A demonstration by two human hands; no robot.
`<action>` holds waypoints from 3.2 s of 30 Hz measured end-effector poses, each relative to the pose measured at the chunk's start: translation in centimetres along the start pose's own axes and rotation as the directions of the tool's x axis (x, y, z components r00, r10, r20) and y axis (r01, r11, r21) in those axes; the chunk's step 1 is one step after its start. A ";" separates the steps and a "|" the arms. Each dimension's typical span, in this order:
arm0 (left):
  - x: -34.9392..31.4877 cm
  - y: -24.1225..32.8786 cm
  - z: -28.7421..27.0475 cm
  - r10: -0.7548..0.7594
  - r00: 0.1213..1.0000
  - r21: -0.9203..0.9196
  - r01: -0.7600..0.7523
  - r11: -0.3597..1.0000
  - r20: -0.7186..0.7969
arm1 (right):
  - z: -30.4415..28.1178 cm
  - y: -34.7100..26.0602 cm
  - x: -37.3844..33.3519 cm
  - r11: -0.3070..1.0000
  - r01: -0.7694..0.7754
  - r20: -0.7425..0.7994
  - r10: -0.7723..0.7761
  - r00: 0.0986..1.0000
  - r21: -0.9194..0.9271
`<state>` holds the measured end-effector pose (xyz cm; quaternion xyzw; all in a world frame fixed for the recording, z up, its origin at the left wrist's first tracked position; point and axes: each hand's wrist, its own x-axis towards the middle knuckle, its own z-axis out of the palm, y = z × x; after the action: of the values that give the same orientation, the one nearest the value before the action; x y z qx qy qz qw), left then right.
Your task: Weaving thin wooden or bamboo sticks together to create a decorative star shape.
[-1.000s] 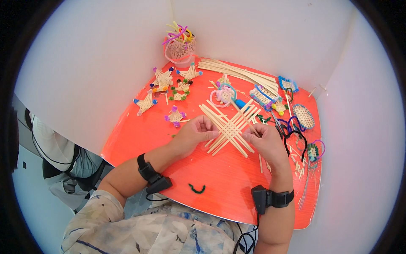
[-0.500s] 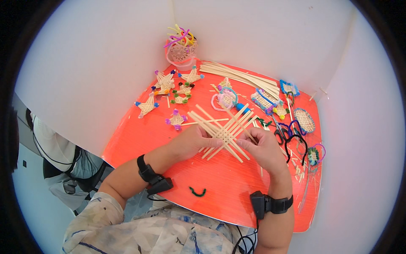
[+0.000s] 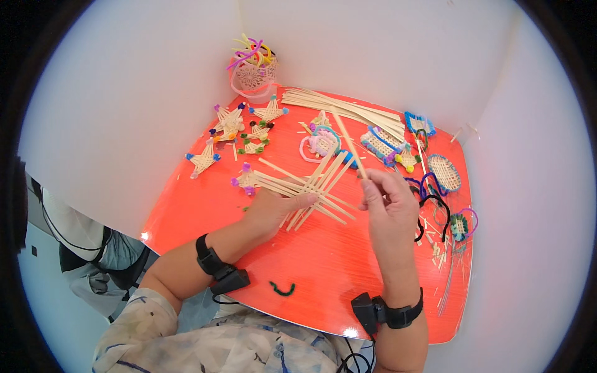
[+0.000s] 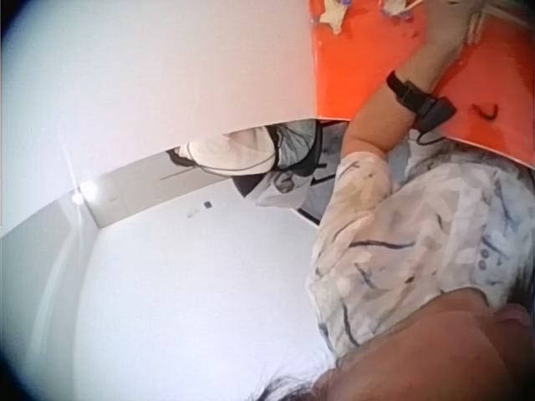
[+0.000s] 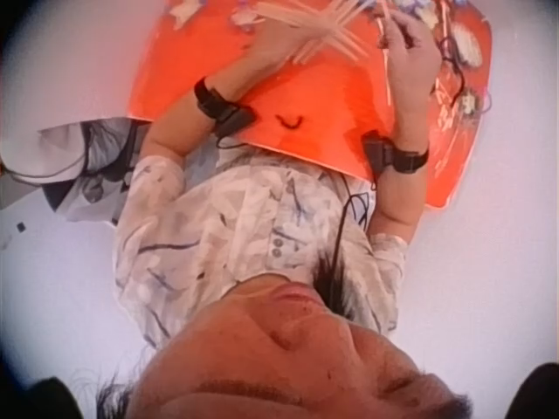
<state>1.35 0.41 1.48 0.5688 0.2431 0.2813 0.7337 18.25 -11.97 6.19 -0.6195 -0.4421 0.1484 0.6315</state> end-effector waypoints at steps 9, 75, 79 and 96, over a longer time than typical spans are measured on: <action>-0.1 -0.8 -0.4 0.103 0.994 -0.070 -0.100 0.993 0.033 | 1.6 -0.1 -1.1 0.996 0.009 -0.009 -0.010 1.000 -0.085; -0.5 -0.7 -0.1 -0.003 0.982 -0.178 0.037 0.983 0.190 | -0.1 -0.3 0.0 0.979 -0.205 0.171 0.202 0.964 -0.005; -0.4 -0.6 -0.2 -0.074 0.983 -0.106 0.093 0.990 0.167 | -0.4 -0.2 0.1 0.976 -0.220 0.203 0.213 0.956 0.009; 0.4 2.3 -2.2 0.722 0.680 0.469 -0.600 0.648 -0.128 | -1.0 0.0 0.3 0.956 -0.214 0.177 0.180 0.968 0.202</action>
<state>-0.16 2.61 3.20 0.7015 0.1760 0.5615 0.4020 19.19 -12.41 6.49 -0.5735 -0.4072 0.3068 0.6412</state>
